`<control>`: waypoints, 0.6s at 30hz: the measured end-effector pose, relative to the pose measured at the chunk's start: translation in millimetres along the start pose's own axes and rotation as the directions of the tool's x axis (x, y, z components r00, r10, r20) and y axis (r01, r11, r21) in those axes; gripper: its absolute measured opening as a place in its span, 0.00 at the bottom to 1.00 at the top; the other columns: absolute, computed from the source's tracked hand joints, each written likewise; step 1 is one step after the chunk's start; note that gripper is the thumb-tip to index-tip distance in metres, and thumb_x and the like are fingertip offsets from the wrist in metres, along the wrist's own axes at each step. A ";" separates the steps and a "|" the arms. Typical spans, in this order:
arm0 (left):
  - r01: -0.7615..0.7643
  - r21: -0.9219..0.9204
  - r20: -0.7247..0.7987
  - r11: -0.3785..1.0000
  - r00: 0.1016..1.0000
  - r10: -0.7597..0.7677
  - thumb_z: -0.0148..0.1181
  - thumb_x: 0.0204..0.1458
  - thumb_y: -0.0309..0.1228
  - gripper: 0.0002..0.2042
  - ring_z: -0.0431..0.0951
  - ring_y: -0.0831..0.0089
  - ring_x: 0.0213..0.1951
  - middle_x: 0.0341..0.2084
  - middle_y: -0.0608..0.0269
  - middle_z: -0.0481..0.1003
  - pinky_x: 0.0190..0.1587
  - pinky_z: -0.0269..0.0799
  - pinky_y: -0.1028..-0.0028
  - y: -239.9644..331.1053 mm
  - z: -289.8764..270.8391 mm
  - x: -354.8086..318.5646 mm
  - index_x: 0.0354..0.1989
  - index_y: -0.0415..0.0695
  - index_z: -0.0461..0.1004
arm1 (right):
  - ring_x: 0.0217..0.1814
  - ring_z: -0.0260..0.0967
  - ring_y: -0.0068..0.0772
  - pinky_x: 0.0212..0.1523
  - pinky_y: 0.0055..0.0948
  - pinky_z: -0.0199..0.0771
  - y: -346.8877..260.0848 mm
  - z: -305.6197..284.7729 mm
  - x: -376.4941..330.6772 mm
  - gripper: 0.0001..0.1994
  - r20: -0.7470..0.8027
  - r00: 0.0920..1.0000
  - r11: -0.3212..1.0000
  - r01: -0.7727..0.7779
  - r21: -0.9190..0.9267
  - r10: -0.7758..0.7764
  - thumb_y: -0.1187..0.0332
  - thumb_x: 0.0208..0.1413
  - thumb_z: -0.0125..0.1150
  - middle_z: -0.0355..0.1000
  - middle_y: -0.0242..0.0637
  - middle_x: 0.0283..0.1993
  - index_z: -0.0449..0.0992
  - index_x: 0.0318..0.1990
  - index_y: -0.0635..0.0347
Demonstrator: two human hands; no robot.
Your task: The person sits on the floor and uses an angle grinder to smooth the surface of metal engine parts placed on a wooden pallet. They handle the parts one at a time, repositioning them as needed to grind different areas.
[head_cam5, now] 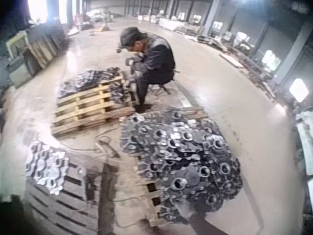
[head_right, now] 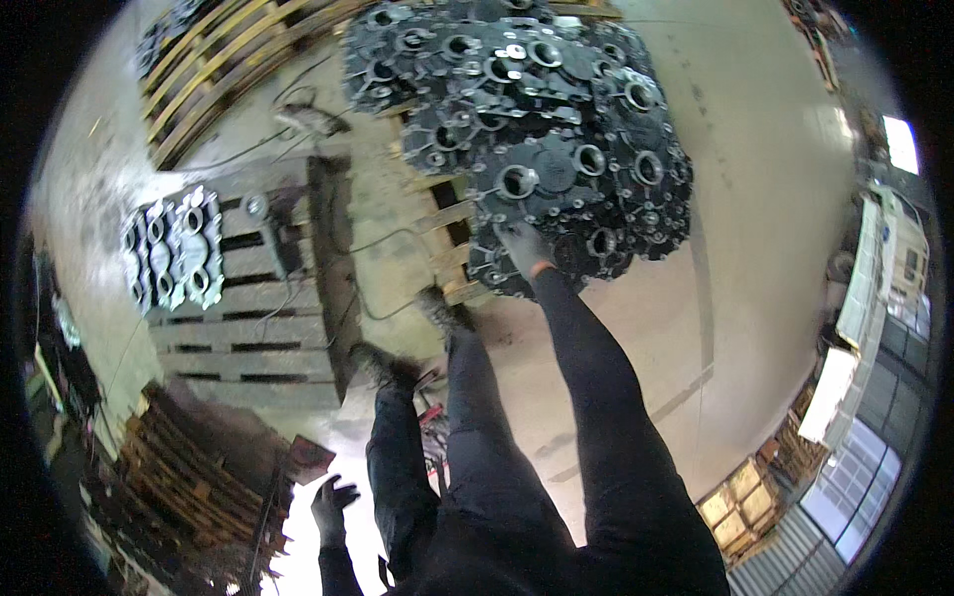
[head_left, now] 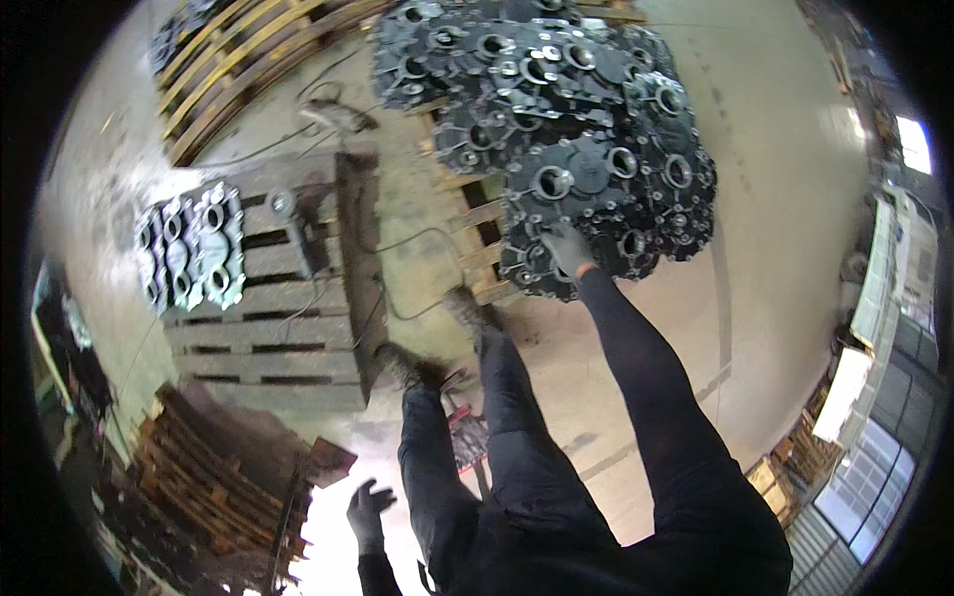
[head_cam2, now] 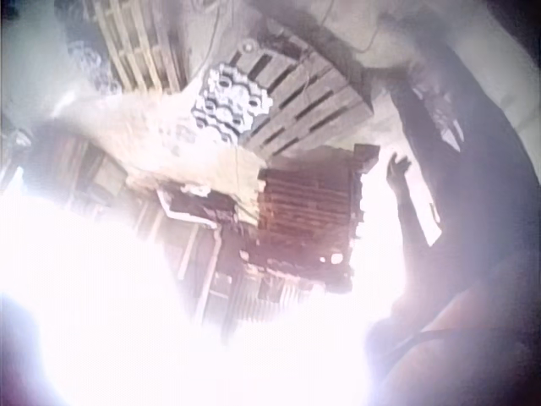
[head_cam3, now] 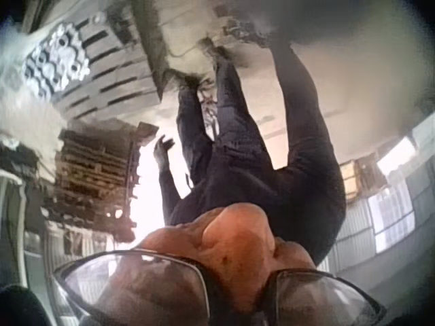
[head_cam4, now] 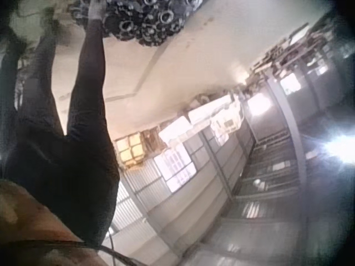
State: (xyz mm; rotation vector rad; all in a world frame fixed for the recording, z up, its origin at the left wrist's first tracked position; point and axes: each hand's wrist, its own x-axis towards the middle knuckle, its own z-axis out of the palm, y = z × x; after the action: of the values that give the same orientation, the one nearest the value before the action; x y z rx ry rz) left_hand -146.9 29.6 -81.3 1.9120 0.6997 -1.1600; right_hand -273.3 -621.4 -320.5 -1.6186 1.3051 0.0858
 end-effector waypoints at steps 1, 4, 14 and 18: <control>0.063 0.028 0.015 0.998 0.998 -0.064 0.49 0.75 0.40 0.22 0.90 0.55 0.36 0.39 0.38 0.86 0.42 0.88 0.63 -24.1 0.9 3.8 0.61 0.33 0.76 | 0.61 0.79 0.53 0.59 0.43 0.75 10.9 -10.0 23.4 0.26 -0.023 1.000 0.993 -0.012 -0.115 0.009 0.57 0.65 0.68 0.82 0.54 0.58 0.77 0.64 0.65; 0.147 0.006 0.026 0.989 0.989 -0.147 0.50 0.74 0.40 0.22 0.89 0.51 0.33 0.37 0.36 0.86 0.36 0.87 0.61 -66.6 5.8 5.2 0.61 0.30 0.75 | 0.64 0.77 0.58 0.63 0.45 0.75 2.6 -24.6 68.5 0.26 -0.156 0.988 0.969 -0.036 -0.242 -0.002 0.55 0.64 0.68 0.81 0.54 0.60 0.78 0.63 0.62; 0.003 0.144 0.058 0.990 0.998 -0.011 0.51 0.74 0.40 0.21 0.90 0.54 0.32 0.36 0.40 0.86 0.34 0.88 0.63 36.5 57.7 56.1 0.60 0.33 0.76 | 0.75 0.65 0.62 0.73 0.57 0.66 66.4 -220.0 119.5 0.44 -0.559 0.805 0.659 -0.313 -0.684 -0.199 0.52 0.54 0.74 0.69 0.58 0.72 0.63 0.76 0.62; 0.025 0.153 0.197 0.988 0.979 -0.056 0.49 0.78 0.43 0.24 0.89 0.52 0.45 0.58 0.46 0.81 0.47 0.89 0.54 27.9 38.5 60.2 0.68 0.35 0.73 | 0.80 0.59 0.57 0.79 0.57 0.55 88.0 -238.9 136.1 0.58 -0.377 0.924 0.411 -0.321 -0.853 -0.060 0.47 0.51 0.78 0.64 0.56 0.77 0.49 0.83 0.62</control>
State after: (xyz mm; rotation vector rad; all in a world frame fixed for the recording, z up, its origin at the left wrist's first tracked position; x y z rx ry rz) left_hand -117.6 -14.2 -137.0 1.8756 0.5567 -1.4446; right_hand -403.7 -878.2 -341.8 -2.5400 1.8370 0.7776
